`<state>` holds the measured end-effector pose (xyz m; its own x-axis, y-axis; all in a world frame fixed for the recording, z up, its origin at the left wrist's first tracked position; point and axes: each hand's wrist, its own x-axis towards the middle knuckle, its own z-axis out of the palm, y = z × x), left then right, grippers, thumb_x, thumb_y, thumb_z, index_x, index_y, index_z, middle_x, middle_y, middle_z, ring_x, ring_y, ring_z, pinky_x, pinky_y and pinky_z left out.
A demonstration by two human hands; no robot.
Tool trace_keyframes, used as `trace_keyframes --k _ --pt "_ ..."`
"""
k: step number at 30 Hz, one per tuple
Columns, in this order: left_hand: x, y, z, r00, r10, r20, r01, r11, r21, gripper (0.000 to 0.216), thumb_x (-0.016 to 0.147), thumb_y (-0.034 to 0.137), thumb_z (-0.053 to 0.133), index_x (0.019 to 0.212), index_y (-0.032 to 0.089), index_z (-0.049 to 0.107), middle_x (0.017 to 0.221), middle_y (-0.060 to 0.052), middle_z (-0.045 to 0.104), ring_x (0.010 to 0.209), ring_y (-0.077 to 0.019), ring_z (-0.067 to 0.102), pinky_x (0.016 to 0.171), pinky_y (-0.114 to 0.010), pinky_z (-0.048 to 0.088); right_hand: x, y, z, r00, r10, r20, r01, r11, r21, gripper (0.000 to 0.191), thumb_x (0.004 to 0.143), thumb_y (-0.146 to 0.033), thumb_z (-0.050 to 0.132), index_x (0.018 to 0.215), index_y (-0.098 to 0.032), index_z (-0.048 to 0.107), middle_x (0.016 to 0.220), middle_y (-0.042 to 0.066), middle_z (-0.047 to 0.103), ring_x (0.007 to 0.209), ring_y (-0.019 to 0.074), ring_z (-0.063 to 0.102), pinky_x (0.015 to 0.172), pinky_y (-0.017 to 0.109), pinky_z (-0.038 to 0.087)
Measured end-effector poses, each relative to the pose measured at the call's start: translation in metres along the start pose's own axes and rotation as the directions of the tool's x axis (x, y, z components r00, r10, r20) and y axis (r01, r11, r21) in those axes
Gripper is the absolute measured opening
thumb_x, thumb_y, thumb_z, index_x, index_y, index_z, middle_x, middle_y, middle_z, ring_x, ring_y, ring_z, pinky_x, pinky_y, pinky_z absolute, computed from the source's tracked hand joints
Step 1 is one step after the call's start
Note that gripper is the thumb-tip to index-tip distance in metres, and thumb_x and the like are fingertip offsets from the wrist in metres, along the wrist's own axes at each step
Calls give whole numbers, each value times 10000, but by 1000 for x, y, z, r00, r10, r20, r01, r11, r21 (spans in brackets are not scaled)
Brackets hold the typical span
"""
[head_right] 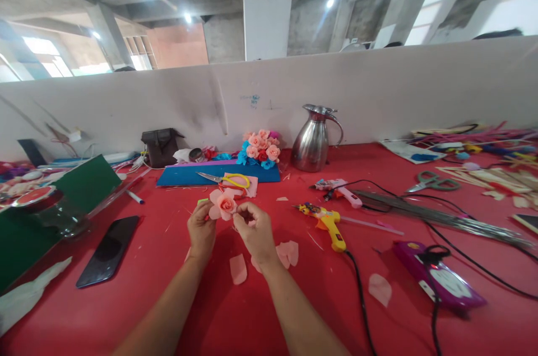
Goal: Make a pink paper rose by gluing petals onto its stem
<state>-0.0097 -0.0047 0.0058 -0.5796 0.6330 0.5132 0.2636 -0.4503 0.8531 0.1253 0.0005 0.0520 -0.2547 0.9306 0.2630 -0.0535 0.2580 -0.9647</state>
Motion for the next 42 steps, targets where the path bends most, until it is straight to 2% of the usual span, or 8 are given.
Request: trace_keyframes --k 7,10,13,19,23,32,37,42 --pt "-3 5 5 994 -102 25 104 990 -96 124 613 92 563 608 180 649 590 29 579 594 -111 493 582 -190 389 -2 -2 0 999 -38 0 38 999 1 71 736 -219 524 671 -197 510 606 -27 489 566 116 443 545 238 345" --pt "-4 7 8 985 -172 29 174 961 -217 94 603 125 616 658 181 668 662 23 630 656 -123 534 645 -204 420 -4 -3 0 993 -113 -17 112 992 -55 33 749 -214 521 719 -201 514 659 -15 511 621 129 462 589 247 363" --pt "-4 6 9 976 -216 30 215 932 -293 160 591 120 640 732 182 682 749 6 663 724 -139 563 703 -228 437 -5 -3 1 982 -190 -21 185 972 -145 20 742 -209 539 749 -206 520 683 -9 522 652 137 466 633 256 375" --pt "-5 4 7 971 -233 50 237 923 -303 174 579 109 654 742 164 672 726 9 662 696 -131 570 668 -224 446 -5 -1 3 958 -287 -4 274 919 -284 33 742 -217 542 733 -200 514 669 -9 544 621 128 467 624 254 377" --pt "-6 2 8 970 -235 63 243 920 -307 193 574 105 648 755 167 672 746 4 666 701 -130 574 677 -231 454 -5 1 4 951 -308 2 291 899 -327 19 746 -204 532 732 -196 521 653 -11 551 602 120 471 601 246 380" --pt "-7 -5 8 979 -198 53 205 938 -281 161 564 119 647 719 161 663 750 -14 662 704 -142 576 684 -252 463 -5 -1 4 971 -236 -29 220 938 -268 61 745 -206 509 691 -189 534 639 -12 559 591 117 470 581 236 380" --pt "-7 -8 8 983 -182 34 185 962 -199 100 588 147 625 681 154 661 705 -24 659 672 -146 575 649 -248 464 -3 1 4 993 -104 -59 97 990 -106 64 738 -215 509 684 -187 529 634 -23 541 595 114 473 569 228 372" --pt "-7 -11 9 976 -210 63 219 939 -265 153 580 125 635 723 162 674 718 -11 662 687 -145 584 681 -256 467 -1 1 4 998 0 -63 3 999 45 64 723 -205 509 661 -193 497 597 -44 492 548 98 438 533 217 355"
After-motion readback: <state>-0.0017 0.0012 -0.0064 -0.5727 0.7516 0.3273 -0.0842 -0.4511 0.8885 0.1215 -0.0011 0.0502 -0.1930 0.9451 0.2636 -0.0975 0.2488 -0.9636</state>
